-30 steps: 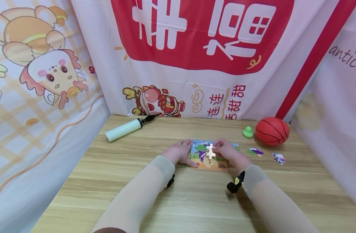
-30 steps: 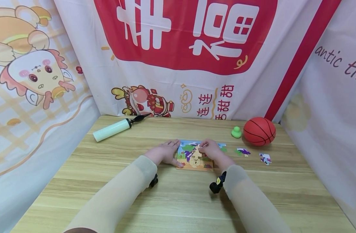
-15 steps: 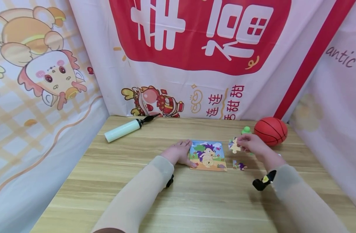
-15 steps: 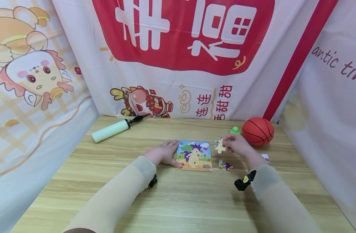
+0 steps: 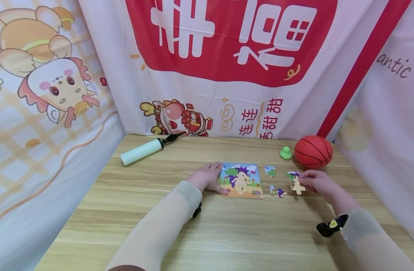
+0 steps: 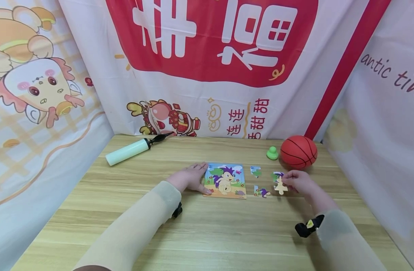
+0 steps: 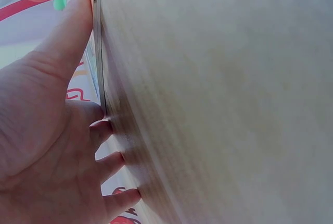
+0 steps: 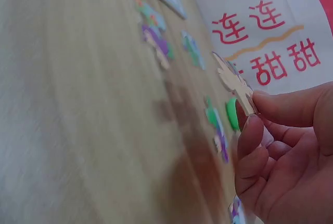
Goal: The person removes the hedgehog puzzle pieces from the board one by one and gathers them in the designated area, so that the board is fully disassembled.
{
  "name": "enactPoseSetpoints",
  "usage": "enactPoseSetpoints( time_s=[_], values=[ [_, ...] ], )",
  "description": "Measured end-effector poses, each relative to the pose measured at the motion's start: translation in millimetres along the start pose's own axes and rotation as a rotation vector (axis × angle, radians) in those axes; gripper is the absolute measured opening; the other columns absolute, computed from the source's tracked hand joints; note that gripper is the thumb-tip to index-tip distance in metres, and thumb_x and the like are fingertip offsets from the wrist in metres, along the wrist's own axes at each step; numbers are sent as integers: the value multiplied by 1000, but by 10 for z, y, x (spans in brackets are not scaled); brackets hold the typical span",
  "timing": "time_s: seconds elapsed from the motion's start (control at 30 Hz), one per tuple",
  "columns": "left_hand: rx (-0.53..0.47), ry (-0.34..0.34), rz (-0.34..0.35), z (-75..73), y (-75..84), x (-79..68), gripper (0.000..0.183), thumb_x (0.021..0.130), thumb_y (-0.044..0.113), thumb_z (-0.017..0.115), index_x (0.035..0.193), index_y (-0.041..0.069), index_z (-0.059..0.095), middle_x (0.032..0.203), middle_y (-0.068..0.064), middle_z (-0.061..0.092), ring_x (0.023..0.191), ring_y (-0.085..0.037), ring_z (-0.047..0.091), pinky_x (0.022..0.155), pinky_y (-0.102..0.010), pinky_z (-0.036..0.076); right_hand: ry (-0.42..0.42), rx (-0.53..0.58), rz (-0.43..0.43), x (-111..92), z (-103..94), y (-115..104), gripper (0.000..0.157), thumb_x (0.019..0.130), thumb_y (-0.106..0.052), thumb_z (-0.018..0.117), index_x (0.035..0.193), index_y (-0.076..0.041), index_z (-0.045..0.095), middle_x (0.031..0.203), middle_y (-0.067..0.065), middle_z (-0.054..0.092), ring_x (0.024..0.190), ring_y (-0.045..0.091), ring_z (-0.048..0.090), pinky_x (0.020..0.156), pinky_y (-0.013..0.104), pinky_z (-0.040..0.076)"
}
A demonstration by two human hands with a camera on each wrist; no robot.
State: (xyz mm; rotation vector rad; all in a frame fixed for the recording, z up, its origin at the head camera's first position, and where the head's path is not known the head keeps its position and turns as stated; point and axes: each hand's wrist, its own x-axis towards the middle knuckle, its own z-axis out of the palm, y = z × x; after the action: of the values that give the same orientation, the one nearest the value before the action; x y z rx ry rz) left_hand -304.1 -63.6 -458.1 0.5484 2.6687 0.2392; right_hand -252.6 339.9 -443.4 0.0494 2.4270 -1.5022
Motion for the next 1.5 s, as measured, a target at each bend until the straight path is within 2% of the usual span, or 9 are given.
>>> enactPoseSetpoints(
  time_s=[0.27, 0.6, 0.8, 1.0, 1.13, 1.23, 1.37, 1.5],
  values=[
    [-7, 6, -9, -10, -3, 0, 121, 72, 77, 68, 160, 14, 13, 165, -3, 11, 149, -30, 10, 118, -48, 14, 3, -52, -10, -96, -44, 276, 20, 98, -8, 59, 103, 11, 57, 81, 1, 61, 67, 13, 55, 59, 27, 48],
    [5, 4, -8, 10, -25, 6, 122, 71, 78, 67, 160, 15, 13, 165, -2, 11, 149, -29, 10, 118, -48, 14, 60, -138, -1, -85, -28, 369, 18, 95, -4, 62, 102, 13, 57, 79, 5, 57, 68, 18, 54, 58, 28, 46],
    [17, 3, -19, 22, -29, 20, 122, 72, 78, 66, 160, 16, 11, 165, -1, 9, 149, -29, 9, 118, -47, 14, 84, -221, -10, -31, -68, 310, 14, 96, -5, 62, 98, 9, 57, 83, 7, 58, 71, 20, 54, 61, 30, 48],
    [15, 0, -27, 22, -27, 23, 122, 72, 79, 65, 160, 16, 10, 165, -1, 9, 149, -29, 9, 118, -47, 14, 88, -248, -17, 62, -33, 18, 22, 96, -11, 65, 105, 8, 59, 95, 11, 62, 81, 24, 55, 66, 35, 53],
    [12, 3, -20, 16, -17, 19, 122, 71, 79, 66, 160, 16, 11, 165, -2, 10, 149, -29, 9, 118, -48, 14, 51, -275, -27, 144, 99, -255, 27, 97, -14, 63, 114, 8, 59, 104, 17, 61, 89, 30, 55, 73, 40, 53],
    [11, 6, -20, 15, -9, 25, 123, 70, 79, 66, 160, 16, 12, 165, -1, 11, 149, -29, 10, 118, -48, 14, 23, -278, -51, 228, 250, -413, 27, 99, -13, 61, 116, 7, 58, 104, 17, 60, 88, 29, 55, 73, 40, 52],
    [12, 8, -16, 16, -5, 23, 121, 71, 78, 67, 160, 16, 12, 165, -1, 10, 149, -29, 10, 118, -48, 15, 3, -283, -115, 350, 513, -523, 21, 96, -10, 62, 111, 5, 60, 97, 15, 59, 80, 24, 53, 66, 35, 49],
    [17, 7, -9, 12, -9, 18, 120, 73, 77, 66, 160, 15, 12, 165, -2, 9, 149, -29, 9, 118, -49, 14, -22, -246, -126, 458, 807, -541, 18, 93, -8, 65, 106, 3, 60, 94, 14, 58, 80, 23, 54, 65, 33, 48]
  ],
)
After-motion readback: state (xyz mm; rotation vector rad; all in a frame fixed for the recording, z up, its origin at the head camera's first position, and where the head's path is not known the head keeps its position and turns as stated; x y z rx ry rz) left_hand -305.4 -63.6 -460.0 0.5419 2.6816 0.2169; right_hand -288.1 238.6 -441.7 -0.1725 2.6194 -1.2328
